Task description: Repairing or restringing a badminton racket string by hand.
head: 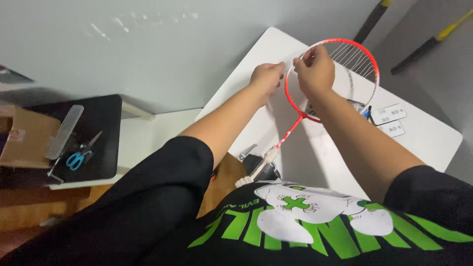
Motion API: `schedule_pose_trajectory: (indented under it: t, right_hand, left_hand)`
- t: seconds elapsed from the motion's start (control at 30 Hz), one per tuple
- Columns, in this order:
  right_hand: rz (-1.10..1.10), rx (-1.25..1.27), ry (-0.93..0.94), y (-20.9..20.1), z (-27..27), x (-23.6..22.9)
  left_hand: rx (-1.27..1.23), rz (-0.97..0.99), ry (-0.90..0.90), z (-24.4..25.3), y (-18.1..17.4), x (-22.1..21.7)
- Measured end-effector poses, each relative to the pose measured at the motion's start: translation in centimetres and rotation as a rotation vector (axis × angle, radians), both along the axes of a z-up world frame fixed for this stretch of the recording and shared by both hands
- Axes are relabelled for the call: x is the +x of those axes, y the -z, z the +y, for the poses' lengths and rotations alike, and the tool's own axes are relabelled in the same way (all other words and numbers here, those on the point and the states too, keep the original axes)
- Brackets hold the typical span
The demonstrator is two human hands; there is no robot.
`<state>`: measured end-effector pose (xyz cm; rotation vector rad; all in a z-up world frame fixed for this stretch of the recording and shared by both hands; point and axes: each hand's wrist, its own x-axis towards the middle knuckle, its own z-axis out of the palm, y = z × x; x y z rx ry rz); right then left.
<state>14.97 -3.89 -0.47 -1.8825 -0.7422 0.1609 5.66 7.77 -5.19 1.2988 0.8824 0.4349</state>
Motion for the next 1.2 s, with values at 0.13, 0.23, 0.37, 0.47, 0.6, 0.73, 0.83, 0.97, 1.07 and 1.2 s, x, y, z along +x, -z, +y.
schedule_pose_trajectory:
  t: [0.13,0.23,0.37,0.47,0.6,0.73,0.83,0.97,1.07,1.2]
  right_hand:
    - [0.013,-0.007,0.027,-0.1,-1.3,-0.1]
    - [0.007,-0.018,0.050,-0.6,-1.7,0.0]
    - [-0.023,-0.096,0.095,-0.7,-2.1,0.1]
    - [-0.049,-0.122,0.098,-0.8,-2.6,0.3]
    - [0.003,-0.136,0.078,-1.2,-2.8,0.0]
    - [0.077,-0.132,0.059,-2.1,-3.0,-0.2]
    - [0.124,-0.139,0.048,-2.3,-3.2,-0.4]
    - [0.158,-0.128,0.022,-1.5,-2.7,0.9]
    - [0.196,-0.085,-0.016,0.5,-3.1,1.9]
    - [0.239,-0.043,-0.095,-0.2,-3.7,1.8]
  left_hand:
    - [-0.249,0.039,0.076,-0.5,-0.7,1.9]
    - [-0.158,0.004,0.092,-0.5,1.3,3.7]
    - [-0.052,0.042,0.082,-1.3,1.8,4.3]
    - [-0.149,0.067,0.035,-1.0,1.0,4.5]
    - [-0.339,0.116,-0.001,0.4,1.2,4.3]
    - [-0.293,0.103,-0.021,1.3,0.0,3.9]
    - [-0.343,0.113,-0.100,1.4,-1.7,3.2]
    - [-0.376,0.003,-0.128,1.9,-4.0,3.5]
    - [-0.506,-0.096,-0.155,2.0,-4.4,3.3]
    - [-0.637,-0.318,-0.197,2.2,-4.4,2.9]
